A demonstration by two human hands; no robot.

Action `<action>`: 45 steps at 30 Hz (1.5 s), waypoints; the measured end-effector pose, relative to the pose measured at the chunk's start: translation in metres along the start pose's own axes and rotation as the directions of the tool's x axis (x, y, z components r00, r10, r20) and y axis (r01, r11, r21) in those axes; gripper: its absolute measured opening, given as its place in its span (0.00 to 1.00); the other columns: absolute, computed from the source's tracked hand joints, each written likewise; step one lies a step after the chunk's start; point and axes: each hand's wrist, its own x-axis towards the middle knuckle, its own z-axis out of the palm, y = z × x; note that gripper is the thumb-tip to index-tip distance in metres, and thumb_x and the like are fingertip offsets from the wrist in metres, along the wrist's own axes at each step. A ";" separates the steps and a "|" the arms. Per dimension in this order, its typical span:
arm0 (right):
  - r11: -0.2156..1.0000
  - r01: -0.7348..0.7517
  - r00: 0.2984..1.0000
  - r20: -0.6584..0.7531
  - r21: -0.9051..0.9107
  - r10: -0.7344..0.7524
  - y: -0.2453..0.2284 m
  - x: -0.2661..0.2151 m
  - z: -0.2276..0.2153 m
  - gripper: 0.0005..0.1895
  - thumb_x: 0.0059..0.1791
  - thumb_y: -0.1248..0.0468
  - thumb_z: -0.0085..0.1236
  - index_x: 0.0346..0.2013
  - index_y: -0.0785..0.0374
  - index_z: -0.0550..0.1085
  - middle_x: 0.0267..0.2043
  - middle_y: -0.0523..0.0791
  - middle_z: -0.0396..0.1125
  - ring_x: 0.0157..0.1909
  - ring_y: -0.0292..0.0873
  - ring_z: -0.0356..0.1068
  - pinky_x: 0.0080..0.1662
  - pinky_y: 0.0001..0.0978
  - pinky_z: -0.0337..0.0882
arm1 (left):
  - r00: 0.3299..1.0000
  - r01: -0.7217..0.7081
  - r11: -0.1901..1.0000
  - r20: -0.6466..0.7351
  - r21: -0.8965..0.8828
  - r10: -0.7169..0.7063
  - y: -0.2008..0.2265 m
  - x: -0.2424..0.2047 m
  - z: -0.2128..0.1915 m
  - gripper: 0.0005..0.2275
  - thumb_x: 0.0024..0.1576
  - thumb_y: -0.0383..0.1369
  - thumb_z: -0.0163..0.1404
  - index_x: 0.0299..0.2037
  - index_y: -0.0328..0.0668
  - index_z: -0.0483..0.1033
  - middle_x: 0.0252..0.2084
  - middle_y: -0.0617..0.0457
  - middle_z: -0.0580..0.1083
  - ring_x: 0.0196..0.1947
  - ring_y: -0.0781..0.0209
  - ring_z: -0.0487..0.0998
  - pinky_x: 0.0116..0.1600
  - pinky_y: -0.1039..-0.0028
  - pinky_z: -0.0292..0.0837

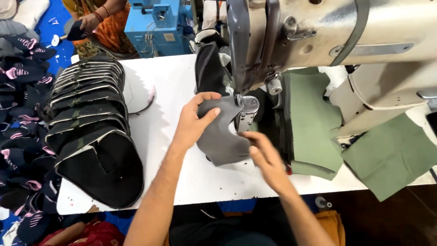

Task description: The person stitches fabric components onto shoe uppers using an industrial sewing machine.

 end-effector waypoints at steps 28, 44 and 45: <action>0.986 -0.102 0.971 -0.202 0.135 0.128 0.012 0.023 -0.027 0.13 0.52 0.60 0.60 0.46 0.66 0.73 0.35 0.37 0.70 0.37 0.27 0.66 0.39 0.20 0.66 | 0.842 -0.042 0.999 -0.539 -0.031 0.019 0.000 -0.018 0.078 0.20 0.56 0.27 0.58 0.59 0.29 0.72 0.58 0.45 0.75 0.59 0.56 0.73 0.67 0.70 0.64; 0.995 0.028 1.000 -0.012 0.093 -0.027 0.059 -0.016 0.010 0.32 0.52 0.62 0.49 0.69 0.70 0.55 0.33 0.45 0.70 0.32 0.41 0.72 0.37 0.32 0.74 | 0.914 -0.355 0.463 0.199 0.812 0.352 0.004 -0.080 0.071 0.34 0.50 0.42 0.62 0.67 0.39 0.65 0.70 0.45 0.61 0.74 0.39 0.56 0.74 0.38 0.43; 0.976 -0.016 1.000 0.026 0.215 0.011 0.059 -0.016 0.009 0.32 0.54 0.58 0.48 0.69 0.70 0.57 0.34 0.46 0.67 0.33 0.43 0.72 0.38 0.34 0.75 | 0.909 -0.369 0.385 0.241 0.846 0.341 -0.005 -0.084 0.070 0.35 0.48 0.41 0.61 0.67 0.40 0.66 0.70 0.45 0.61 0.73 0.35 0.55 0.72 0.39 0.43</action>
